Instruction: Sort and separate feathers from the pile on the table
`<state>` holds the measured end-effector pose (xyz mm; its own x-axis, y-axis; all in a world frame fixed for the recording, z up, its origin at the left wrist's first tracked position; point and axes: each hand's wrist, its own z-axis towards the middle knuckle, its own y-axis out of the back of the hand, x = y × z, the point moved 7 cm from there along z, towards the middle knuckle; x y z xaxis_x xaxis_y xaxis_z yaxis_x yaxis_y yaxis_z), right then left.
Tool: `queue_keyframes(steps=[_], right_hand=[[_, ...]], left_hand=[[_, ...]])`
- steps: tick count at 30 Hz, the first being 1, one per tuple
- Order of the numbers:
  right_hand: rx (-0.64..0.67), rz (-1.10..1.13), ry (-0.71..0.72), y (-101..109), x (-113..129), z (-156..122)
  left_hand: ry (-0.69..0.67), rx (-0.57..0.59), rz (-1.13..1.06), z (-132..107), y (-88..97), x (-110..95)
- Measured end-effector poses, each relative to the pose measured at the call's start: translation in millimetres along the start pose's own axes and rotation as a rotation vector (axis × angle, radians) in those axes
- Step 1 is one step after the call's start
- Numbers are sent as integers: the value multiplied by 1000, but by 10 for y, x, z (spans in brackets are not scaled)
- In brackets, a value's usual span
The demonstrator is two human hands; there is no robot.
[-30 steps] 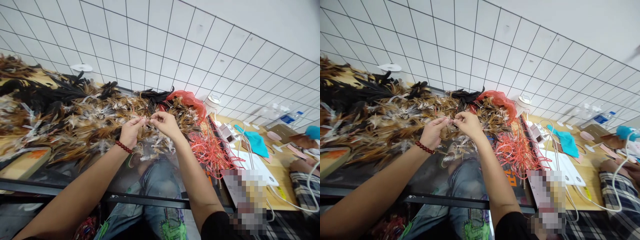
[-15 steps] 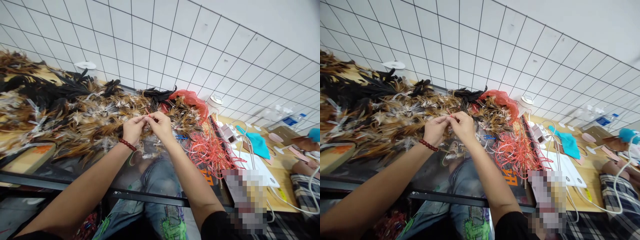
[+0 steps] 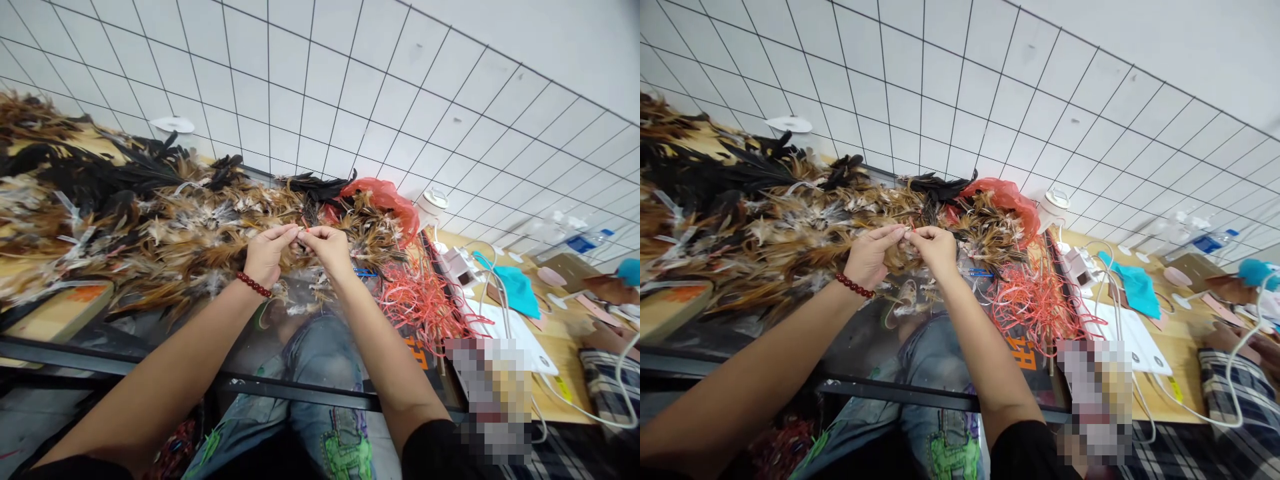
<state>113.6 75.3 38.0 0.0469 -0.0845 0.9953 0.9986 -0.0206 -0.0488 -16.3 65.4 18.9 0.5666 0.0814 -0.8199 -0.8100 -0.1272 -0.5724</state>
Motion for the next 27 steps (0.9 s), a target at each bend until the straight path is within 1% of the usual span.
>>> queue_keyframes(steps=[2, 4, 7, 10, 13, 16, 22, 25, 27], right_hand=[[-16, -7, 10, 21, -9, 18], [-8, 39, -49, 32, -53, 32], [25, 92, -141, 55, -93, 45], [49, 102, -134, 114, -56, 67], [75, 102, -129, 183, -23, 90], [116, 162, -164, 218, -4, 98], [256, 452, -291, 83, -10, 66], [319, 434, -295, 2, -26, 30], [354, 372, -275, -30, -24, -3]], left_hand=[[-13, -19, 2, 14, 23, -23], [-18, -2, -31, 21, 17, -48], [39, 69, -64, 8, -36, -38], [113, 149, 0, -22, -99, 22], [117, 210, 59, -39, -142, 61], [152, 246, 40, -50, -167, 103], [192, 282, 36, -91, -216, 111], [169, 301, 29, -93, -226, 95], [180, 347, 39, -95, -239, 110]])
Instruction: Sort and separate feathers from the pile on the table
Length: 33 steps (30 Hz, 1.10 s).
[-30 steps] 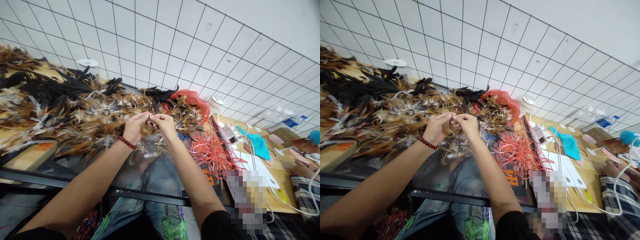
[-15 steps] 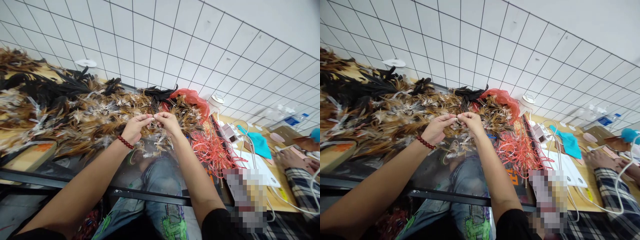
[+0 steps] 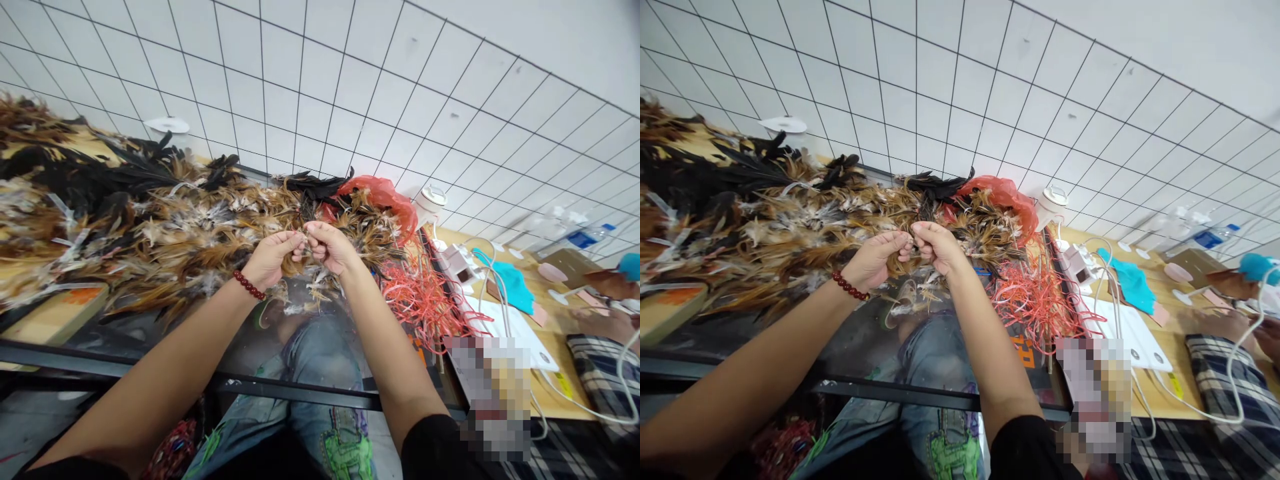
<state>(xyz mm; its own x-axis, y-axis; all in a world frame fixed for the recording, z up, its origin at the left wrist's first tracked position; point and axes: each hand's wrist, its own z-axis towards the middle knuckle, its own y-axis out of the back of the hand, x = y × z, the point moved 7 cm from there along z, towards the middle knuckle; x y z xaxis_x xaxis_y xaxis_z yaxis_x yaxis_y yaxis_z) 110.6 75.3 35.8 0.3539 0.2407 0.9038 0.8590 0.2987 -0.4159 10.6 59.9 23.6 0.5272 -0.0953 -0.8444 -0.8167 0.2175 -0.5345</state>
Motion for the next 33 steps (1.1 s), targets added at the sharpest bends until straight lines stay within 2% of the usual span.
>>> queue_keyframes(steps=[6, 9, 12, 15, 19, 24, 27, 33], right_hand=[[75, -209, -21, -57, 19, -88], [3, -182, 11, -34, 53, -72], [-129, -94, 39, -20, 26, -24], [-206, -40, 26, -39, -64, 24], [-229, -64, 26, -25, -145, 59], [-239, -110, 75, 20, -128, 59], [-245, -124, 124, 14, -84, 49], [-287, -228, 173, -13, -104, 58]], left_hand=[[152, 123, 59, -38, -55, 91], [136, 137, 72, -61, -94, 59], [97, 104, 57, -48, -91, 46], [17, 25, 93, -7, -29, 42], [-97, -66, 299, 29, 65, 4], [-154, -126, 582, 23, 136, -60], [-166, -120, 472, 7, 115, -48], [-69, -84, 110, -18, 48, 51]])
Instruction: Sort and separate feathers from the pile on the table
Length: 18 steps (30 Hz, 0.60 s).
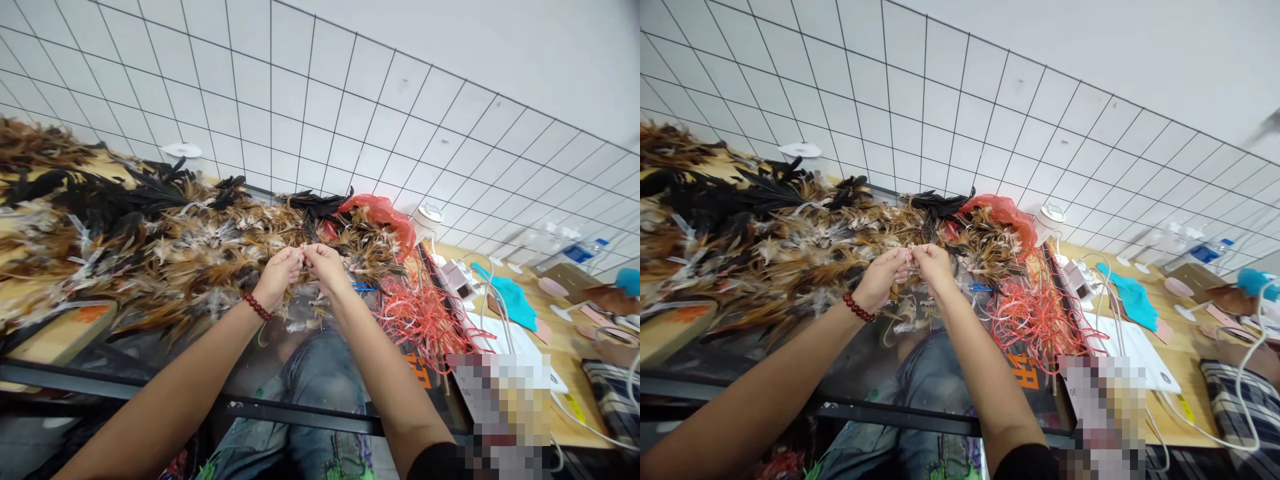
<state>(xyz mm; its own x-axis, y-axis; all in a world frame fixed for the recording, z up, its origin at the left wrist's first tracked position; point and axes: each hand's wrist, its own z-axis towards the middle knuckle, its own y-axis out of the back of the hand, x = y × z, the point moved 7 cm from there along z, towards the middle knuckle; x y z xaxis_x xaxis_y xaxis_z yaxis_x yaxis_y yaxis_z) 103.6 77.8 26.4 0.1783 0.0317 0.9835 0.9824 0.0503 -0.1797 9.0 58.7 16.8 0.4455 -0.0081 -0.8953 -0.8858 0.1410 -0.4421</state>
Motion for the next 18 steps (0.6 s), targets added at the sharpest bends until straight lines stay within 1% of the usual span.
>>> queue_keyframes(steps=[2, 5, 7, 9, 11, 15, 17, 18], right_hand=[[-47, -54, 68, 3, 1, 3], [-99, -136, 180, 0, 12, -4], [-99, -209, 207, -17, 5, -13], [-94, -310, 231, -33, 17, -30], [-84, -378, 247, -45, 41, -47], [-29, -368, 261, -48, 96, -59], [20, -329, 232, -44, 108, -50], [49, -285, 191, -41, 98, -44]], left_hand=[[-7, -23, -38, -5, 13, 2], [-52, -90, -27, -4, 60, -7], [-69, -135, -28, -2, 90, -8], [-58, -163, -51, 0, 110, -2], [-23, -156, -87, 0, 105, 3], [95, -89, -165, -14, 40, 12], [128, -57, -187, -25, 5, -2], [134, -39, -192, -27, -13, -14]])
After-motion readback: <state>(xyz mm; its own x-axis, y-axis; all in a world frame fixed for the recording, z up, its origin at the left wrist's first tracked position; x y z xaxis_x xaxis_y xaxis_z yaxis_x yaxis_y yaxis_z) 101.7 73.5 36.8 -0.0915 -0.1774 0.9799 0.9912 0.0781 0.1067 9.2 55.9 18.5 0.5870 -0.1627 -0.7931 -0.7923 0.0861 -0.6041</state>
